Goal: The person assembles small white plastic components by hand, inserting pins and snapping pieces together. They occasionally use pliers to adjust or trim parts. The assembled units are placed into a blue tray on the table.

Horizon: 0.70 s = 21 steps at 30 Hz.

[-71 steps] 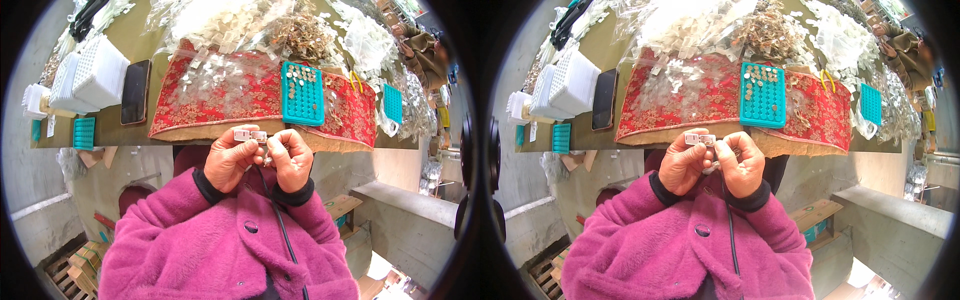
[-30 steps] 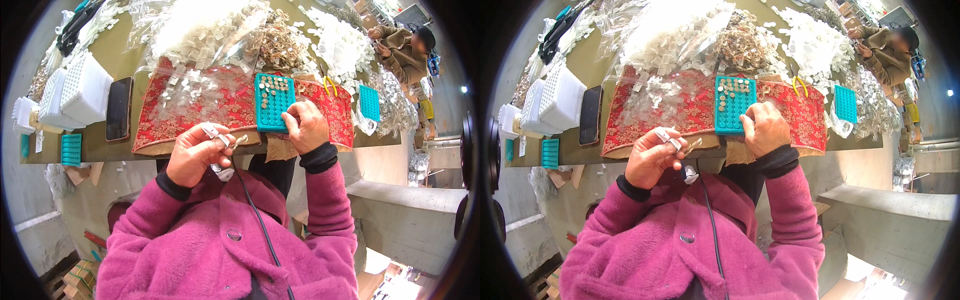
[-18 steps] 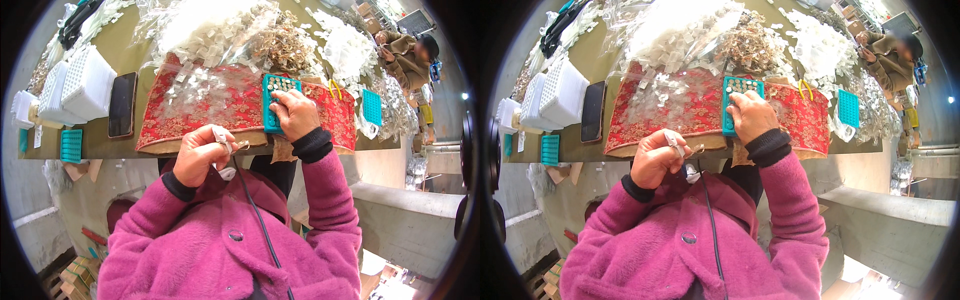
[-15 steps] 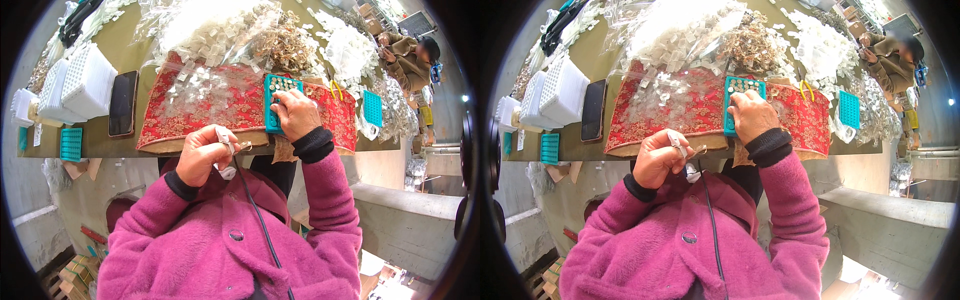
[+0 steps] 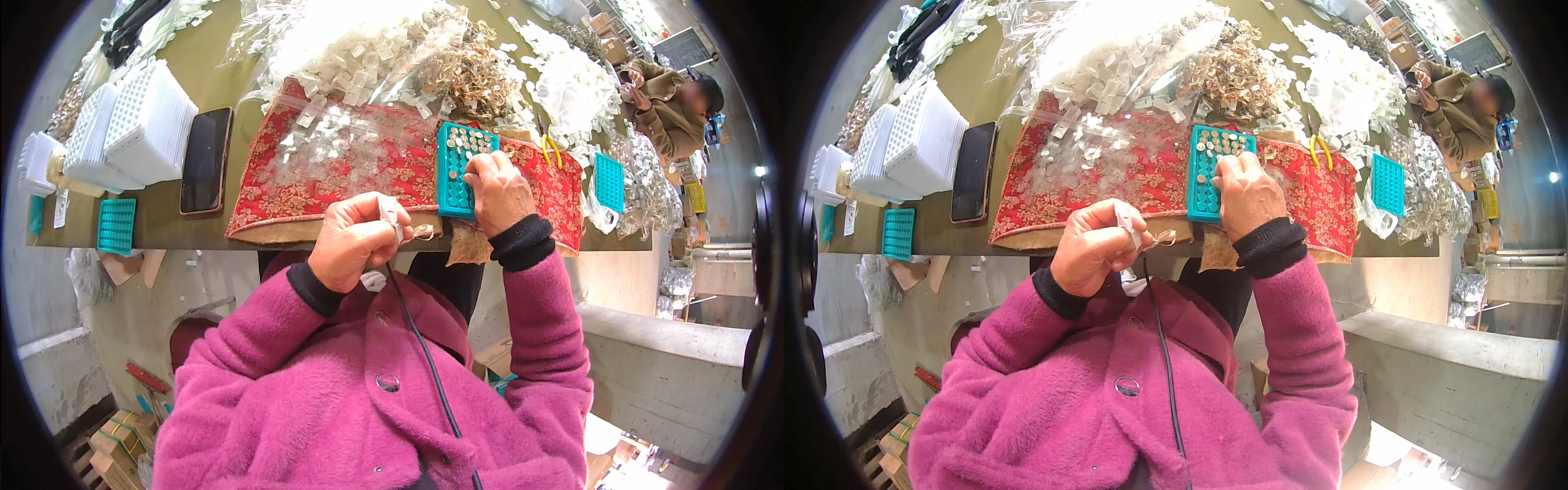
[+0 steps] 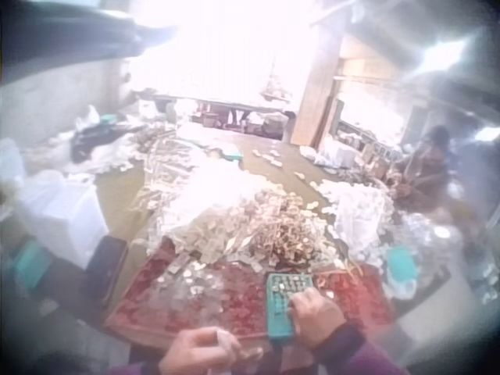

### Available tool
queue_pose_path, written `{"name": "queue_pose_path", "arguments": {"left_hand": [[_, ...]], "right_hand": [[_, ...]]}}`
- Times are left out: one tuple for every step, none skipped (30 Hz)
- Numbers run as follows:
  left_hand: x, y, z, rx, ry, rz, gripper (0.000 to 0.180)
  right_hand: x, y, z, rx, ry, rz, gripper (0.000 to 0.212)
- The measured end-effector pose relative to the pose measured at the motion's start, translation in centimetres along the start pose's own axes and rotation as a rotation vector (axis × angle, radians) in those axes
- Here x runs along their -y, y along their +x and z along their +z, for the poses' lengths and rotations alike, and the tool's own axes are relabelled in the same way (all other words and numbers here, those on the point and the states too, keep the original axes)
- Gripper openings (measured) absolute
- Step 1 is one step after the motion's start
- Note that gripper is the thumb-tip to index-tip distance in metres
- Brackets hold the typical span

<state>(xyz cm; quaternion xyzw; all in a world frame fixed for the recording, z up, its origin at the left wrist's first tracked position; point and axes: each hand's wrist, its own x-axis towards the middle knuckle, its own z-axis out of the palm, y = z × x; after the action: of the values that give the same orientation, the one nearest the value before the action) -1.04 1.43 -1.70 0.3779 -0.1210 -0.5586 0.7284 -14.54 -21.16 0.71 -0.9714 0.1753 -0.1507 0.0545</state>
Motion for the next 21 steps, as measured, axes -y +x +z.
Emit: {"name": "queue_pose_path", "arguments": {"left_hand": [[0.1,0.0,0.0,0.011,0.004,0.002,0.017],[0.2,0.0,0.0,0.007,0.010,-0.004,0.019],[0.4,0.0,0.1,0.013,0.013,-0.002,0.021],[0.5,-0.1,0.1,0.011,0.024,0.005,0.023],[0.7,-0.2,0.2,0.017,0.030,0.021,0.025],[0.8,-0.3,0.3,0.033,0.030,0.038,0.028],[0.8,-0.5,0.4,0.025,0.054,0.040,0.031],[1.0,-0.6,0.6,0.020,0.080,0.086,0.033],[1.3,-0.7,0.8,0.018,0.107,0.133,0.034],[1.5,-0.8,1.0,0.019,0.133,0.181,0.035],[1.8,-0.9,1.3,-0.008,0.120,0.222,0.028],[2.1,-1.0,1.5,0.003,0.131,0.274,0.028],[2.3,-1.1,1.7,0.013,0.141,0.326,0.028],[2.5,-1.3,1.8,0.020,0.154,0.377,0.028],[2.7,-1.5,1.9,-0.002,0.192,0.408,0.028],[2.7,-1.6,1.9,-0.017,0.235,0.417,0.027],[2.6,-1.8,1.9,-0.032,0.277,0.425,0.026],[2.6,-1.9,1.8,-0.043,0.294,0.441,0.025],[2.5,-2.0,1.7,-0.042,0.286,0.396,0.026],[2.4,-2.1,1.6,-0.036,0.252,0.358,0.026],[2.2,-2.2,1.5,-0.020,0.216,0.313,0.026]], "right_hand": [[0.1,-0.2,0.1,-0.037,-0.060,-0.028,0.008],[0.2,-0.2,0.1,-0.052,-0.055,-0.017,0.008],[0.4,-0.3,0.0,-0.079,-0.047,-0.023,0.008],[0.8,-0.2,-0.2,-0.061,-0.048,0.028,0.009],[1.3,-0.2,-0.6,-0.160,0.086,-0.002,0.010],[2.0,-0.5,-1.1,-0.210,0.213,0.025,0.010],[2.9,-0.8,-1.7,-0.258,0.341,0.054,0.011],[4.0,-1.6,-2.5,-0.172,0.520,0.219,0.009],[5.3,-2.5,-3.2,-0.112,0.706,0.325,0.006],[6.7,-3.2,-3.5,-0.056,0.915,0.384,0.004],[8.1,-3.6,-3.1,-0.073,0.934,0.414,0.005],[9.3,-3.9,-2.7,-0.081,1.068,0.451,0.007],[10.5,-4.3,-2.2,-0.093,1.200,0.490,0.009],[11.3,-4.3,-1.5,-0.136,1.132,0.482,0.009],[12.0,-4.3,-1.0,-0.182,1.069,0.469,0.008],[12.2,-4.4,-0.6,-0.207,1.030,0.460,0.008],[12.4,-4.4,-0.3,-0.232,0.990,0.452,0.008],[12.5,-4.5,-0.2,-0.235,0.977,0.450,0.007],[12.5,-4.7,-0.3,-0.227,0.966,0.452,0.007],[12.5,-4.8,-0.3,-0.203,1.087,0.498,0.007],[12.2,-5.0,-0.7,-0.166,1.208,0.547,0.008]]}}
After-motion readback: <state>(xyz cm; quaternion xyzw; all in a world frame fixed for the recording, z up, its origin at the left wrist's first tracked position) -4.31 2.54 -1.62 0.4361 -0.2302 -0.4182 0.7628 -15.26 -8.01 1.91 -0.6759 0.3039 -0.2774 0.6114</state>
